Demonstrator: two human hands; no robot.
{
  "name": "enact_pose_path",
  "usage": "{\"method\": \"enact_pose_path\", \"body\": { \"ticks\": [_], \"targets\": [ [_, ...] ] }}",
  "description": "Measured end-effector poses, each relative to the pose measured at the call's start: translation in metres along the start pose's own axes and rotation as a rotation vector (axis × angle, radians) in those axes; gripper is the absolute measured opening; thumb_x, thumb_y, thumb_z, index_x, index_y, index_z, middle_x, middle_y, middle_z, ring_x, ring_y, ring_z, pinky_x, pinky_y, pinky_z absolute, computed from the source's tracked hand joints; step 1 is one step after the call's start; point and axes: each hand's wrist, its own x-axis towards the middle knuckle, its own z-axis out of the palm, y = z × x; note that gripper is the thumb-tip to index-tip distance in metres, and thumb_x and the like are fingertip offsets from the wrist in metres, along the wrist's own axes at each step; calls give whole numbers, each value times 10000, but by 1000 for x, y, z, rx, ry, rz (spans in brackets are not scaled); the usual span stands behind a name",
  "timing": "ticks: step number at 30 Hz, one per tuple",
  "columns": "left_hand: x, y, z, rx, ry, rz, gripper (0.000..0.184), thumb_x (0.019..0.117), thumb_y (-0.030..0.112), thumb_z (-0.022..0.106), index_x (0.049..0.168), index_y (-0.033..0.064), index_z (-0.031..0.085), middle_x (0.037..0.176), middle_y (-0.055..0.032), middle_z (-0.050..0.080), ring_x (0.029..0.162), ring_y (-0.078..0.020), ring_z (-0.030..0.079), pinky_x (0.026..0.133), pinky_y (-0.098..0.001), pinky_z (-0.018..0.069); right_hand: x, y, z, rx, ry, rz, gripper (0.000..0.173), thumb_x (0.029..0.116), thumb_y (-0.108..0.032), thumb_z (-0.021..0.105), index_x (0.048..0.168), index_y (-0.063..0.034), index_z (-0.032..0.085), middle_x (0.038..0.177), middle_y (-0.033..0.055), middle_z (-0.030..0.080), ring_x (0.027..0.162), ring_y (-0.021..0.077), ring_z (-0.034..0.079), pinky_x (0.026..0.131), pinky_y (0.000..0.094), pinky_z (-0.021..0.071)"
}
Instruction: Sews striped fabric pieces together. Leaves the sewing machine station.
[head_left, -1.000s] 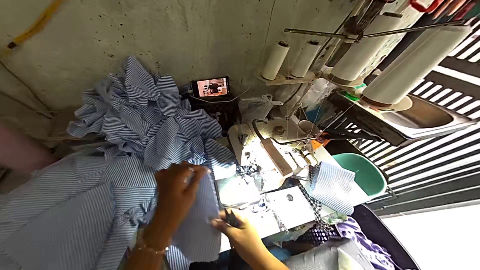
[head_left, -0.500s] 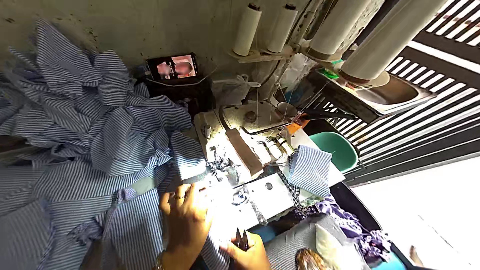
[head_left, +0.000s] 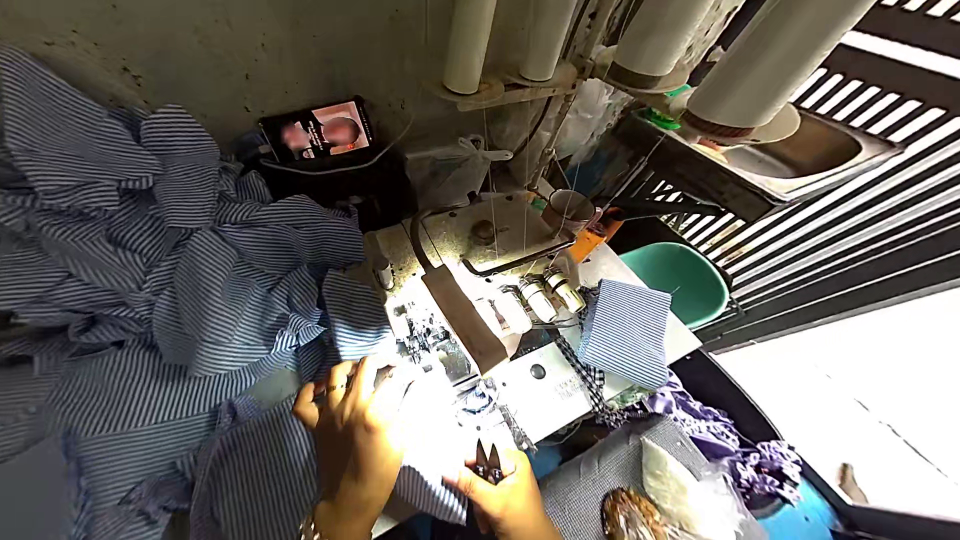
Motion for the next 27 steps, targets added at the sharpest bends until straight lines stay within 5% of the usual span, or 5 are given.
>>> {"method": "enact_pose_path", "body": {
  "ticks": [12, 15, 18, 20, 27],
  "targets": [
    [27, -16, -6, 26, -201, -38, 291, 933, 198, 539, 995, 225, 822, 1201, -134, 728, 1161, -481, 608, 951, -731, 294, 37, -7, 9, -13, 78, -146, 62, 837, -40, 761, 852, -68, 709, 601, -85, 611, 430, -50, 484, 419, 133, 433],
    [37, -24, -2, 21, -218, -43, 326, 965, 348, 574, 870, 116, 781, 1167, -173, 717, 1158, -473, 605, 944, -726, 301, 36, -9, 16, 77, 90, -77, 108, 834, -5, 766, 895, -31, 680, 627, -49, 626, 416, -27, 496, 397, 142, 446],
    [27, -35, -5, -28, -204, -33, 319, 957, 349, 556, 1011, 140, 791, 1243, -130, 691, 1197, -427, 590, 966, -724, 286, 29, -3, 17, 134, 25, 43, 172, 845, 31, 743, 965, -17, 630, 659, -37, 622, 419, -9, 501, 396, 154, 457],
    [8, -37, -16, -60, -153, -53, 374, 931, 355, 528, 1128, 150, 772, 1269, -113, 686, 1191, -402, 596, 942, -692, 305, 23, 6, 13, 119, -56, 111, 102, 875, -4, 726, 913, -50, 642, 640, -48, 631, 430, -15, 502, 409, 151, 439],
    [-64, -30, -48, -127, -88, 0, 272, 987, 349, 510, 1101, 231, 727, 1221, -75, 677, 1208, -280, 532, 970, -493, 273, -3, 19, 1, 67, -193, 240, 138, 973, -94, 656, 842, -79, 693, 696, -54, 702, 485, -63, 526, 441, 114, 396]
  ]
}}
